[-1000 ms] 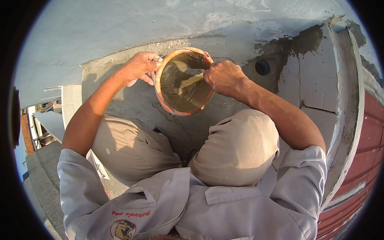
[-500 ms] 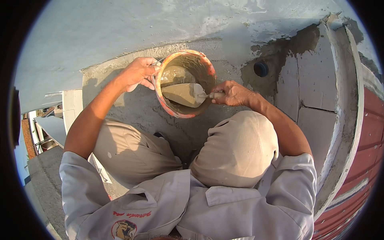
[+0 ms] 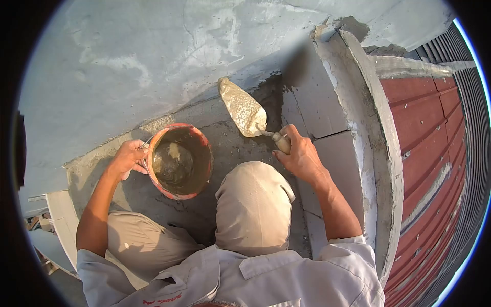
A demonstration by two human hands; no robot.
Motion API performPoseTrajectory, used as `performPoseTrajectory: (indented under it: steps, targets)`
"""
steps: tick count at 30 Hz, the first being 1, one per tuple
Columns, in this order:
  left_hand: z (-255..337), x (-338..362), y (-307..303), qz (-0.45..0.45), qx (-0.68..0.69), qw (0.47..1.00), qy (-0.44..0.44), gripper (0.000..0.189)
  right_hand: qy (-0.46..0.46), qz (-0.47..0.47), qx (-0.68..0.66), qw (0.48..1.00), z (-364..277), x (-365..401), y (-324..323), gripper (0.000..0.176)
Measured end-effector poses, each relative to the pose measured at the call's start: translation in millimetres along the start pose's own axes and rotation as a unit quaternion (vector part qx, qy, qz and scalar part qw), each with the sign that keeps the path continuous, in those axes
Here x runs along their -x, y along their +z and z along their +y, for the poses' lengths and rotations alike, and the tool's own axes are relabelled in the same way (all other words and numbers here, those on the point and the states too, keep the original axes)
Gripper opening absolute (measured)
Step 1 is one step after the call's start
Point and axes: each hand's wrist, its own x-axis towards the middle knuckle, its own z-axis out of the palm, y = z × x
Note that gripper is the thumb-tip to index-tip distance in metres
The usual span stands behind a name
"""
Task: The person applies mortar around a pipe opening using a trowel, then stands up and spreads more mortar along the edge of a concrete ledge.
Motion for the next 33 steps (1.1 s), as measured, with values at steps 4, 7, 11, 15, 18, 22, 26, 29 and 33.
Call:
performPoseTrajectory:
  steps: [4, 7, 11, 15, 18, 22, 26, 29, 33]
  targets:
    - [1.5, -1.4, 0.7, -0.007, 0.007, 1.0, 0.005, 0.028, -0.068, 0.072, 0.139, 0.985, -34.6, 11.2, -76.8, 0.034]
    - [-0.9, -1.5, -2.1, -0.003, -0.008, 1.0, 0.009, 0.027, -0.008, 0.042, 0.197, 0.979, -61.8, 9.4, -130.8, 0.033]
    - [-1.9, 0.4, -3.1, -0.002, -0.007, 1.0, 0.01, 0.026, 0.067, 0.015, 0.214, 0.975, -42.5, -43.3, -176.7, 0.033]
    - [-5.8, -0.7, -7.2, -0.008, -0.001, 1.0, 0.022, 0.022, 0.112, 0.021, 0.209, 0.971, -29.9, -72.3, -194.6, 0.033]
    - [-7.6, 1.5, -5.7, -0.004, -0.019, 1.0, 0.021, 0.019, 0.126, 0.019, 0.2, 0.971, -35.2, -68.8, -194.9, 0.033]
    - [-3.9, 0.7, -6.4, -0.001, -0.021, 1.0, 0.013, 0.017, 0.156, 0.004, 0.183, 0.971, -29.2, -71.3, -203.5, 0.033]
    - [-6.5, 1.9, -5.6, -0.009, -0.015, 1.0, 0.021, 0.018, 0.118, 0.069, 0.146, 0.98, -24.9, -55.2, -194.0, 0.031]
    - [-3.4, 4.9, -5.1, -0.002, -0.023, 0.999, 0.022, 0.017, 0.058, 0.126, 0.171, 0.975, -18.7, -41.7, -180.4, 0.029]
    - [-3.2, 3.2, -5.7, -0.004, -0.026, 0.999, 0.019, 0.018, -0.017, 0.102, 0.222, 0.969, -6.3, -36.3, -183.1, 0.029]
